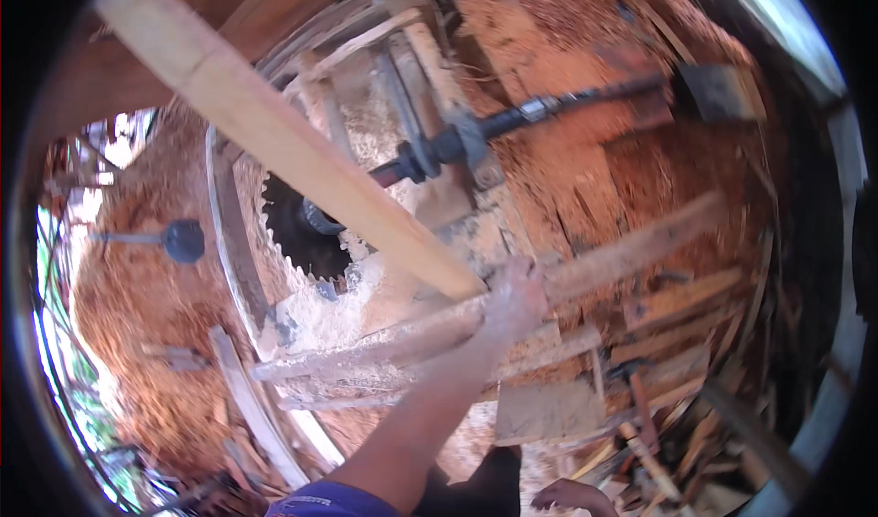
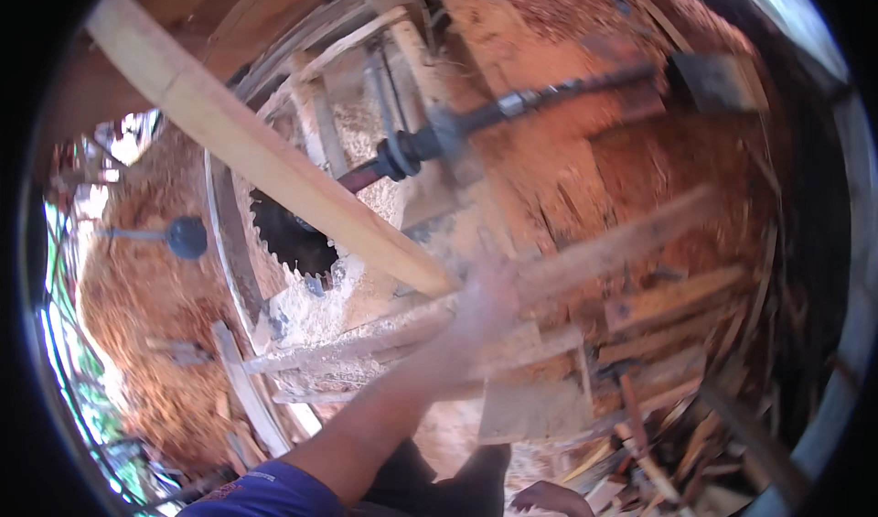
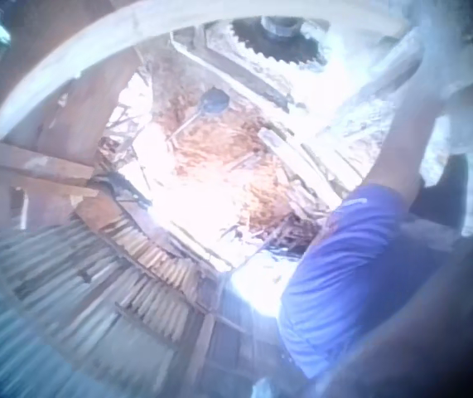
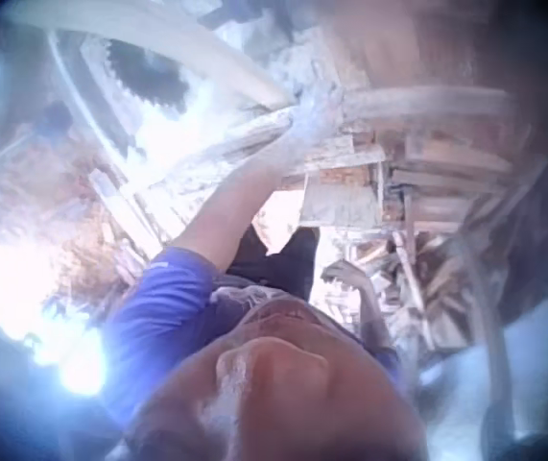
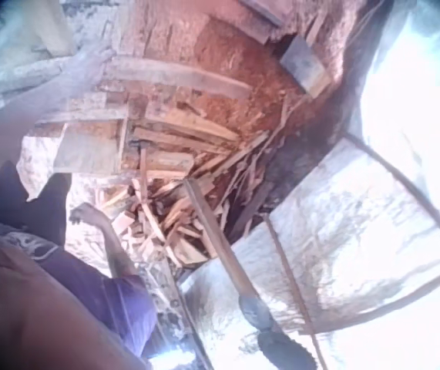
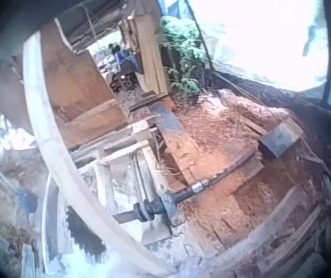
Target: The person saws a timber beam using a large circular saw blade, then moves to an electric motor and works on its wiring with their hands.
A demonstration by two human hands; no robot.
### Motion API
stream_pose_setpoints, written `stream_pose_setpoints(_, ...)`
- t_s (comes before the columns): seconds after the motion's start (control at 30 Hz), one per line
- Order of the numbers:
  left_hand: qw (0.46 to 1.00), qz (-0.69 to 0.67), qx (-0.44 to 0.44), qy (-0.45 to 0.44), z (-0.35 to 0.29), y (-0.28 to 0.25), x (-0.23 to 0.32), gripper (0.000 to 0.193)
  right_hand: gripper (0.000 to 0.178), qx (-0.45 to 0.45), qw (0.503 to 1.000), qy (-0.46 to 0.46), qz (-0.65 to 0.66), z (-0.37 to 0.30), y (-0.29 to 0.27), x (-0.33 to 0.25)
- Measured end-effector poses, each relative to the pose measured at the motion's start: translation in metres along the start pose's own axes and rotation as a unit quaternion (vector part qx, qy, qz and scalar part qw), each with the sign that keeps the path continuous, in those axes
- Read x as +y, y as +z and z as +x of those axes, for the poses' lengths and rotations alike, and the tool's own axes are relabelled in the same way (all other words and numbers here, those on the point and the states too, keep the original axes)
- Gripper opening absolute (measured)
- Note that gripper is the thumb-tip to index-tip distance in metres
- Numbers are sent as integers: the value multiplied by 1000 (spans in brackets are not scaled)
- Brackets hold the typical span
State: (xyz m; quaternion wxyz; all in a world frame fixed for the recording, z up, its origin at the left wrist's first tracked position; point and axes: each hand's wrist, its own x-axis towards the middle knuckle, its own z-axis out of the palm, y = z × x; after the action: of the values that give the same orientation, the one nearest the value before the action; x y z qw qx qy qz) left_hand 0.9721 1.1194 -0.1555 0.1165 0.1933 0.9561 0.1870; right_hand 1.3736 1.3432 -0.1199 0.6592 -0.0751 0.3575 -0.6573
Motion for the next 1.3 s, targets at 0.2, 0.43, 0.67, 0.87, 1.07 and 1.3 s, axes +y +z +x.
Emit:
stream_pose_setpoints(0.2, 994, -95, -29, -51, 2, -9, 0, 38, 18, 412, 699, -122, -571, 63, -187, -486)
stream_pose_setpoints(0.43, 992, -121, 20, -11, 18, -6, 16, 35, 69, 585, 119, -114, -794, 185, -460, -761)
stream_pose_setpoints(0.67, 992, -115, 31, -36, 9, -14, 1, 37, 33, 463, 268, 102, -838, 252, -459, -777)
stream_pose_setpoints(0.87, 990, -133, 38, -38, 15, -23, 4, 36, 22, 441, 260, 2, -859, 276, -455, -754)
stream_pose_setpoints(1.07, 989, -140, 32, -41, 17, -22, 3, 35, 20, 427, 269, 17, -863, 277, -449, -744)
stream_pose_setpoints(1.3, 989, -138, 21, -43, 15, -16, 4, 35, 21, 430, 259, -54, -863, 282, -458, -739)
